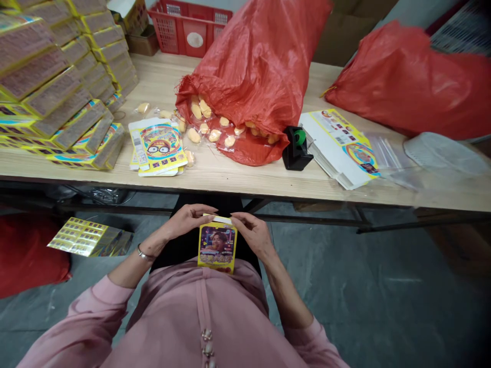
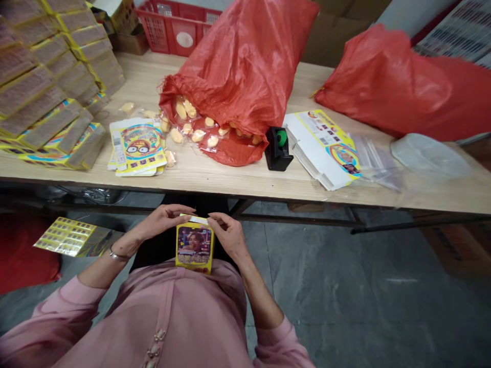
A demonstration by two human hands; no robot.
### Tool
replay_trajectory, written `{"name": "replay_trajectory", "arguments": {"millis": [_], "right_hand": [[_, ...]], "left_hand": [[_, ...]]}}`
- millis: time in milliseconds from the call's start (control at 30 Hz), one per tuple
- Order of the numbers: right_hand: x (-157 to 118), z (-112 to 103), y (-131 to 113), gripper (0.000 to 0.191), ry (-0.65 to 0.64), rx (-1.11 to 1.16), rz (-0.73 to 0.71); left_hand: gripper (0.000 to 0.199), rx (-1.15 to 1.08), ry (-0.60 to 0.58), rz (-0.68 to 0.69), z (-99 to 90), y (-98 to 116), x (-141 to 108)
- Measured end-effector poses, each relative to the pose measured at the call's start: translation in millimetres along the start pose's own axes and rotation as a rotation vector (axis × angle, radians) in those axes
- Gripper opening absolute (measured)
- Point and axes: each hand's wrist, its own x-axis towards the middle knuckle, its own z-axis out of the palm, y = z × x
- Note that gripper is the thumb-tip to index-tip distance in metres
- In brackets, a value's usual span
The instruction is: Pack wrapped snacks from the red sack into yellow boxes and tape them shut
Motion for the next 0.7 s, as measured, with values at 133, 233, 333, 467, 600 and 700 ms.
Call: {"name": "replay_trajectory", "arguments": {"millis": [133, 233, 333, 467, 600, 700], "right_hand": [[2, 0, -1, 0.023, 0.002, -0.052, -0.021], [4, -3, -3, 0.025, -0.009, -0.131, -0.041], [5, -8, -3, 0.025, -0.065, -0.188, -0.085], [6, -11, -4, 0.022, -0.116, -0.229, -0.144], [6, -9, -6, 0.021, -0.108, -0.329, -0.188], [7, -8, -6, 0.021, -0.103, -0.408, -0.282]], "left_hand": [[0.028, 0.049, -0.074, 0.001, -5.0, -1, 1], [0.026, 0.034, -0.085, -0.007, -5.3, 0, 1], [0.025, -0.002, -0.067, -0.01, -3.5, 0, 1], [0.026, -0.003, -0.064, -0.027, -2.2, -2, -1], [0.024, 0.0, -0.045, -0.066, -2.5, -5, -1], [0.024, -0.025, -0.034, -0.089, -2.3, -7, -1]]}}
